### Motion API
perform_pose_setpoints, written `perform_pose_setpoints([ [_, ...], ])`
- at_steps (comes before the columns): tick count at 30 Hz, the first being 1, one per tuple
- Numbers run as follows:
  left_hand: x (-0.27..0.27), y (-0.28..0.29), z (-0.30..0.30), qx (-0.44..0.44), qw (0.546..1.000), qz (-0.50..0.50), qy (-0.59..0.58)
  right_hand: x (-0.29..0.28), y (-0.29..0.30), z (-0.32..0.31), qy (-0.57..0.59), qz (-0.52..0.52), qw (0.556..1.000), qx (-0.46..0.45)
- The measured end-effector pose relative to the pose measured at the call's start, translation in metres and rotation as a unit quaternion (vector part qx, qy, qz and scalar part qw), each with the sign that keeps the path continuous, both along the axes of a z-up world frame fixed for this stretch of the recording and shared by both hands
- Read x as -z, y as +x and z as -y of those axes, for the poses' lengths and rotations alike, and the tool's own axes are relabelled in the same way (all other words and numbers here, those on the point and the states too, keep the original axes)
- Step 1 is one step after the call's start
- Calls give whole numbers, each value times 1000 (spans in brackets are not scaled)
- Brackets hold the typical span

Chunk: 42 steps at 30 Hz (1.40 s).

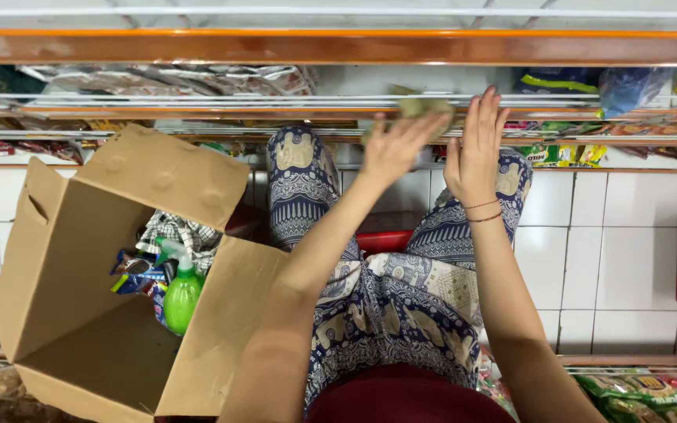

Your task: The person takes items from a cardboard box, wipes them with a cloth, and scans a biscuit pack using a handheld scanner.

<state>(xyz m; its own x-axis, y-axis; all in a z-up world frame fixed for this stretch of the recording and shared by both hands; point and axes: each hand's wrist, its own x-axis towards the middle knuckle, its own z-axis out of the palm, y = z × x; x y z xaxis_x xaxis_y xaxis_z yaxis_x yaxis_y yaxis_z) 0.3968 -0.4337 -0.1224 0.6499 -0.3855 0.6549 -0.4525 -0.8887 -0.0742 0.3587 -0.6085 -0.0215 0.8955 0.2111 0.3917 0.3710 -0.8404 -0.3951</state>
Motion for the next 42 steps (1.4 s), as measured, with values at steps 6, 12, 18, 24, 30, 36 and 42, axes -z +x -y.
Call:
perform_pose_setpoints([
  [6,-51,4,-50,50,989,77,117,-3,-4,3,54,34,998,-7],
  [12,-68,-6,-161,-42,984,100,143,-5,-16,12,104,53,993,13],
  [18,-88,11,-131,52,974,122,183,-15,-33,23,196,62,977,65],
  [24,-84,30,0,174,969,112,135,-20,-47,44,238,59,967,73],
  [30,-88,31,118,216,961,77,153,-26,-63,68,263,85,947,163],
  [36,-91,25,83,164,959,107,205,-23,-60,77,309,74,928,194],
  [42,-102,-6,-73,16,966,77,244,-13,-57,75,314,42,931,183],
])
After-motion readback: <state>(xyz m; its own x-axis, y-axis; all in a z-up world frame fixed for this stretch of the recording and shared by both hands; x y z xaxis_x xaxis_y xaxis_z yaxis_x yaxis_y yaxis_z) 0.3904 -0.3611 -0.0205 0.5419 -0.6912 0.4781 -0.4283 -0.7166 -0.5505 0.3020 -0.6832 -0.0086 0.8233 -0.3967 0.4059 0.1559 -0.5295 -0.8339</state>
